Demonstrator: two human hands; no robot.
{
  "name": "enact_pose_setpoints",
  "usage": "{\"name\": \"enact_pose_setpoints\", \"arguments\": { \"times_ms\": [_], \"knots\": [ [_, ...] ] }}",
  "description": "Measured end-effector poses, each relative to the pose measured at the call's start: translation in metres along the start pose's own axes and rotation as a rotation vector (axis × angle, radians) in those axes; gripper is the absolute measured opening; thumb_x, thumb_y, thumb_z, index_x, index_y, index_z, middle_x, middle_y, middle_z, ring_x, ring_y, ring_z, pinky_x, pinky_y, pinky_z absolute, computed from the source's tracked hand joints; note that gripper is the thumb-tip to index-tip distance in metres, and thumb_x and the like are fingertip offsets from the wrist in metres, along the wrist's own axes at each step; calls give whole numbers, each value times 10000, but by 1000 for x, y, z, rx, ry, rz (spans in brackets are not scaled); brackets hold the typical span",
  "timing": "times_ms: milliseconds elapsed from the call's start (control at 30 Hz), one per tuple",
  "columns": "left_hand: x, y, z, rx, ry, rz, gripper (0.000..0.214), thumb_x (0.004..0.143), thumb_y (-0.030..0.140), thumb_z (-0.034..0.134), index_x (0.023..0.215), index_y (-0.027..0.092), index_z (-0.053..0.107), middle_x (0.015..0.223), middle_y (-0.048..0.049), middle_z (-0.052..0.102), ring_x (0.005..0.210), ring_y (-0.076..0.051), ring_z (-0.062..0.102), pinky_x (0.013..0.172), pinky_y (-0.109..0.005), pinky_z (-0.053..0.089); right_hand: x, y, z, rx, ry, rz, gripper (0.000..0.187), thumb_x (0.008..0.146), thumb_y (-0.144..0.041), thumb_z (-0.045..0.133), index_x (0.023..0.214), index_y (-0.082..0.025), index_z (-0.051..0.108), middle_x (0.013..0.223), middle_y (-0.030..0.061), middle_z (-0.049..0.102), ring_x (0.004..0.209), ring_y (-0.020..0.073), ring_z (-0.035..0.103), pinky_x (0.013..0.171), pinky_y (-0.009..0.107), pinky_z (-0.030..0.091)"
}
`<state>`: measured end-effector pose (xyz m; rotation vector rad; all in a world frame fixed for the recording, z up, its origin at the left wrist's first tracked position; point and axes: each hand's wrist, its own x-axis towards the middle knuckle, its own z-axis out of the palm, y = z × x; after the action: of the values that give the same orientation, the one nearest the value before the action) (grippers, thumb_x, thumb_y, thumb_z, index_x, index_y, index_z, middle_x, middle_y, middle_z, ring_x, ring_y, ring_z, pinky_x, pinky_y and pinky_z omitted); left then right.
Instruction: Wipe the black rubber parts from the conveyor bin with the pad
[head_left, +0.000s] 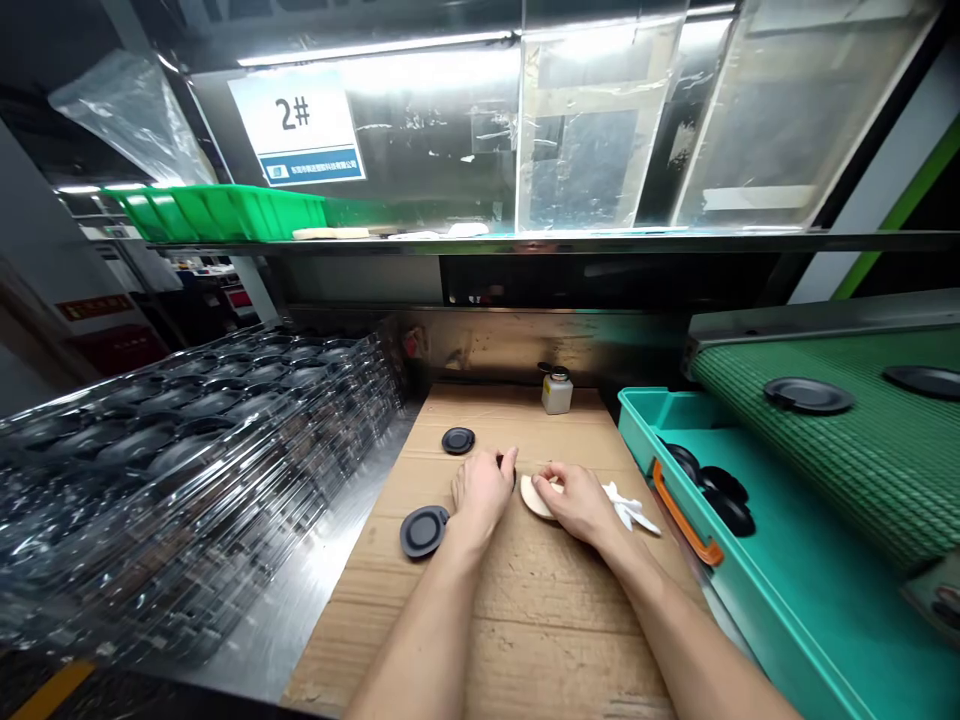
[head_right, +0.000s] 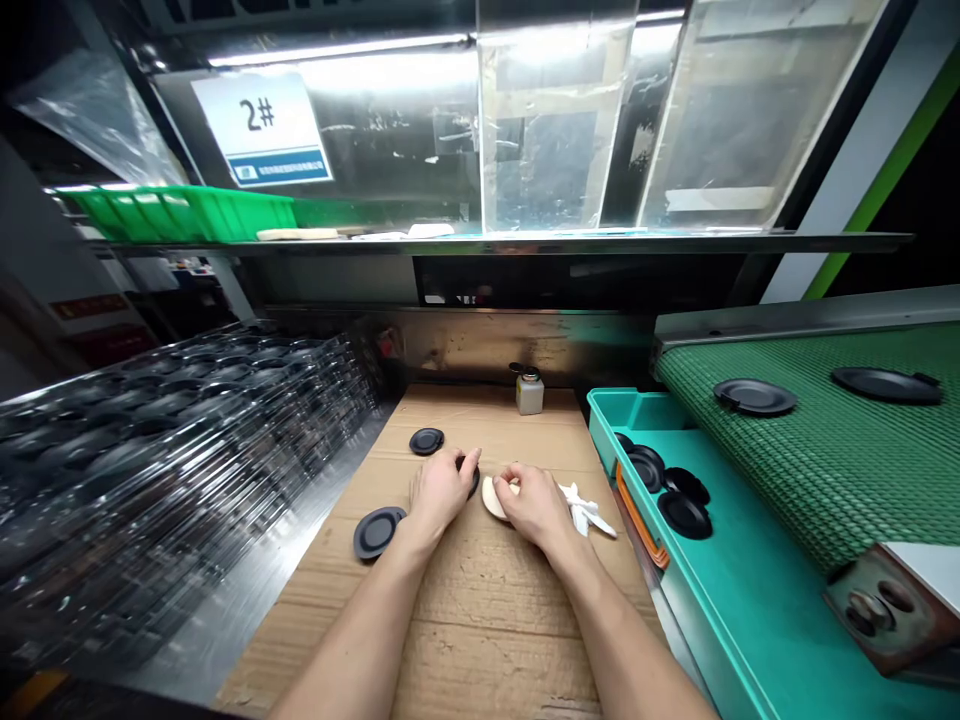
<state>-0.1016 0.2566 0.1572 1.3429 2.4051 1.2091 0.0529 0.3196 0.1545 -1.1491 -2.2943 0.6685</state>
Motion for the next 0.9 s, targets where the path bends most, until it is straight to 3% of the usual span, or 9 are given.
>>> {"name": "enact_pose_setpoints", "arguments": {
  "times_ms": [133, 200, 300, 467, 600, 667, 767, 900],
  "knots": [
    [-2, -3, 0, -14, 7, 50, 340, 811, 484, 554, 953, 187, 636, 1061, -184, 606, 1043, -340, 562, 939, -428, 361, 0, 2, 0, 5, -9, -15, 281, 850, -432, 486, 803, -247, 691, 743, 20, 682, 736, 199, 613, 640, 268, 351],
    [-3, -4, -3, -64, -59, 89, 336, 775, 393, 604, 1024, 169, 636, 1121, -191, 596, 1114, -342, 524, 988, -423, 334, 0, 2, 0, 4, -6, -18, 282, 850, -436, 488, 803, -246, 691, 737, 21, 680, 733, 200, 612, 640, 267, 349],
    [-3, -6, -10, -97, -212, 182, 492, 634, 272, 706, 1108, 160, 630, 1191, -183, 586, 1195, -350, 465, 1033, -402, 309, 0, 2, 0, 12, 1, -22, 282, 851, -436, 491, 801, -245, 692, 737, 23, 680, 744, 199, 613, 655, 266, 353],
    [-4, 0, -13, 71, -264, 256, 488, 618, 280, 695, 1090, 163, 646, 1140, -152, 617, 1142, -325, 504, 1005, -384, 353, -1, -1, -3, 23, -8, 16, 285, 849, -442, 498, 807, -239, 695, 775, 29, 690, 768, 199, 620, 647, 259, 349],
    [-6, 13, -22, 201, -271, 238, 588, 644, 245, 651, 1219, 145, 575, 1198, -141, 615, 1160, -289, 527, 992, -347, 382, -1, -1, -5, 22, -10, 34, 276, 843, -444, 502, 804, -246, 691, 779, 27, 692, 777, 200, 622, 643, 258, 342],
    [-12, 19, -41, 203, -258, 248, 633, 651, 233, 641, 1271, 164, 533, 1224, -127, 609, 1174, -277, 528, 988, -339, 393, 0, -1, -5, 16, -14, 39, 277, 845, -446, 497, 814, -250, 690, 783, 27, 694, 781, 201, 622, 642, 258, 340],
    [-26, 18, -85, 101, -293, 321, 643, 687, 230, 620, 1314, 239, 481, 1265, -58, 592, 1163, -218, 545, 994, -296, 397, 0, 0, -4, 0, -14, 46, 284, 850, -451, 484, 827, -255, 689, 788, 28, 694, 777, 200, 621, 634, 260, 333],
    [-42, -8, -138, 45, -379, 266, 706, 702, 221, 613, 1372, 284, 401, 1272, -26, 588, 1155, -194, 556, 998, -297, 402, 0, 0, -4, -26, -18, 53, 287, 845, -452, 480, 822, -255, 687, 799, 32, 695, 799, 204, 617, 627, 263, 324]
  ]
}}
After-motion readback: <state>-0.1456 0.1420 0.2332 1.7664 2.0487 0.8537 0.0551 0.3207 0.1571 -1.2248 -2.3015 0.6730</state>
